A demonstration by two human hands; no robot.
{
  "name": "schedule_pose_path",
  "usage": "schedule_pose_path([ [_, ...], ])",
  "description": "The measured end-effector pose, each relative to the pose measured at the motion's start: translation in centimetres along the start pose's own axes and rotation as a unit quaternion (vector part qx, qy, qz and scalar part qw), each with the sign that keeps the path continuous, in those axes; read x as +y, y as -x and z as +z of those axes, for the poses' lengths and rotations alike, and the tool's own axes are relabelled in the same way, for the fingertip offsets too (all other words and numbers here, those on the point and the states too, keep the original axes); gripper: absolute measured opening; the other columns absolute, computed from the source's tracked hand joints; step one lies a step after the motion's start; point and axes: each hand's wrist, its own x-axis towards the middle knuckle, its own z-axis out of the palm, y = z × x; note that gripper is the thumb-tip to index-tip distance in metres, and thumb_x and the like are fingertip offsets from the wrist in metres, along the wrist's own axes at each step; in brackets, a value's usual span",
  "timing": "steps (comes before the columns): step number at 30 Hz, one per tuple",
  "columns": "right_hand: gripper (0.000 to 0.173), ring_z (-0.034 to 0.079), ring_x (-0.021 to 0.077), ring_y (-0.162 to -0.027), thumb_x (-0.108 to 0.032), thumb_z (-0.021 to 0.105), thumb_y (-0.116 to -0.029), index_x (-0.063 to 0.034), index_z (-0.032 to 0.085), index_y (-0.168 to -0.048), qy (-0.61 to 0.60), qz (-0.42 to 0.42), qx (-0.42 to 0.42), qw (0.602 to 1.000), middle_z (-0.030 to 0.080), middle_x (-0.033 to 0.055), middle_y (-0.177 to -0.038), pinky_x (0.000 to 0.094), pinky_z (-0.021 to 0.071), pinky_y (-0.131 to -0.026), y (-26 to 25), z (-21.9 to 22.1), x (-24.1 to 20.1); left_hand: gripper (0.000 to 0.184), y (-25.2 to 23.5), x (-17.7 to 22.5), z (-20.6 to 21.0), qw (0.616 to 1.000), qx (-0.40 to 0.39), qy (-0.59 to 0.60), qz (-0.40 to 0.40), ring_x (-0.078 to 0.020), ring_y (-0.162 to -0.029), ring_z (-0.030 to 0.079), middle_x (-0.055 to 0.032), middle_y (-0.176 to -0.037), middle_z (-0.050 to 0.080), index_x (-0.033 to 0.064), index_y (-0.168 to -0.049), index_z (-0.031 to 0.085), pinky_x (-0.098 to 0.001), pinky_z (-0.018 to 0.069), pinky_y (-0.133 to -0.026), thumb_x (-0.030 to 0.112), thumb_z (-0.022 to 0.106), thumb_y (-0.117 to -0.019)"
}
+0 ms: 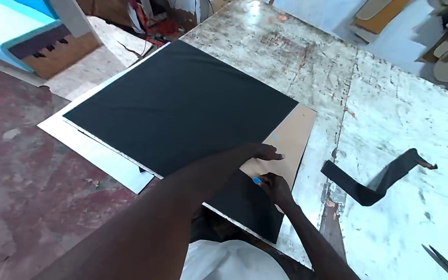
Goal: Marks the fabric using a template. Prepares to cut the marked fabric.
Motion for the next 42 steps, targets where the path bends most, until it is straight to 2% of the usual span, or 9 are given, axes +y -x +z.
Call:
schedule_pose_path([
  [7,0.017,0.069,0.0248,-0.078,-0.014,0.069,-0.0949,-0.0067,0.077,-0.108,0.017,-0.041,0.071,0.996,0.070,0.0098,-0.094,0.0479,0.0593,-0.071,0.1,1.4,-0.3,0.068,-0.2,-0.1,-0.2,1.000,-0.010,0.009,-0.007,-0.0446,-0.138,0.048,-0.0327,-0.146,0.050,-0.0106,-0.143,0.049,-0.0643,0.0360,-0.111,0.047,0.030,-0.1117],
  [15,0.015,0.071,0.0305,-0.084,-0.014,0.067,-0.0938,-0.0037,0.077,-0.100,0.034,-0.098,0.088,0.991,0.070,0.0143,-0.093,0.0509,0.0589,-0.074,-4.9,2.9,-4.0,0.069,0.2,0.4,0.0,1.000,0.004,0.023,-0.016,-0.0433,-0.140,0.047,-0.0325,-0.146,0.050,-0.0116,-0.141,0.051,-0.0623,0.0345,-0.114,0.047,0.029,-0.1118],
  [18,0.019,0.071,0.0357,-0.091,-0.018,0.066,-0.0960,-0.0023,0.076,-0.101,0.026,-0.052,0.046,0.997,0.072,0.0184,-0.096,0.0550,0.0563,-0.080,-5.7,1.9,-5.9,0.069,0.4,0.3,0.2,0.999,0.011,0.045,-0.020,-0.0415,-0.146,0.041,-0.0313,-0.152,0.045,-0.0109,-0.147,0.045,-0.0603,0.0292,-0.119,0.047,0.032,-0.1114],
  [20,0.022,0.070,0.0344,-0.094,-0.024,0.068,-0.0963,-0.0050,0.076,-0.104,-0.018,-0.010,0.017,1.000,0.072,0.0172,-0.098,0.0557,0.0548,-0.085,-6.4,1.5,-5.3,0.070,0.3,0.2,0.2,0.999,0.014,0.038,-0.017,-0.0414,-0.144,0.043,-0.0308,-0.151,0.047,-0.0100,-0.147,0.046,-0.0609,0.0308,-0.117,0.048,0.032,-0.1111],
  [24,0.022,0.071,0.0238,-0.085,-0.022,0.069,-0.0956,-0.0105,0.075,-0.113,-0.061,-0.050,-0.014,0.997,0.074,0.0082,-0.094,0.0520,0.0582,-0.082,-6.0,0.8,-1.8,0.070,0.3,-0.2,0.4,0.998,0.024,0.054,-0.009,-0.0419,-0.144,0.043,-0.0303,-0.151,0.047,-0.0087,-0.147,0.046,-0.0624,0.0311,-0.117,0.050,0.033,-0.1105],
  [28,0.025,0.070,0.0230,-0.083,-0.022,0.067,-0.0969,-0.0131,0.075,-0.119,-0.033,-0.099,-0.038,0.994,0.073,0.0068,-0.098,0.0513,0.0586,-0.079,-4.4,0.6,0.5,0.070,0.1,-0.2,0.5,0.999,0.020,0.037,-0.008,-0.0429,-0.143,0.044,-0.0309,-0.151,0.047,-0.0089,-0.147,0.045,-0.0629,0.0327,-0.115,0.049,0.031,-0.1111],
  [33,0.022,0.069,0.0259,-0.085,-0.019,0.064,-0.0954,-0.0140,0.075,-0.114,0.023,-0.115,-0.026,0.993,0.071,0.0080,-0.097,0.0522,0.0574,-0.076,-4.5,0.4,-0.6,0.070,0.2,-0.2,1.0,0.998,0.033,0.048,-0.009,-0.0403,-0.148,0.038,-0.0276,-0.158,0.040,-0.0041,-0.156,0.035,-0.0618,0.0294,-0.119,0.049,0.035,-0.1104],
  [37,0.018,0.071,0.0297,-0.084,-0.018,0.067,-0.0914,-0.0139,0.077,-0.106,0.059,-0.071,-0.071,0.993,0.074,0.0091,-0.092,0.0569,0.0558,-0.073,-3.6,-1.2,-1.4,0.073,0.3,-0.1,1.5,0.999,0.040,0.017,0.000,-0.0364,-0.153,0.032,-0.0237,-0.163,0.034,-0.0022,-0.160,0.026,-0.0582,0.0237,-0.123,0.049,0.036,-0.1102],
  [42,0.016,0.070,0.0313,-0.080,-0.020,0.068,-0.0897,-0.0148,0.077,-0.102,0.065,0.015,-0.126,0.990,0.073,0.0097,-0.085,0.0590,0.0539,-0.070,-0.5,-3.1,-0.9,0.068,-3.5,-1.6,2.6,0.997,0.021,-0.079,0.009,-0.0365,-0.150,0.037,-0.0215,-0.162,0.038,0.0073,-0.162,0.027,-0.0592,0.0290,-0.121,0.045,0.045,-0.1086],
])
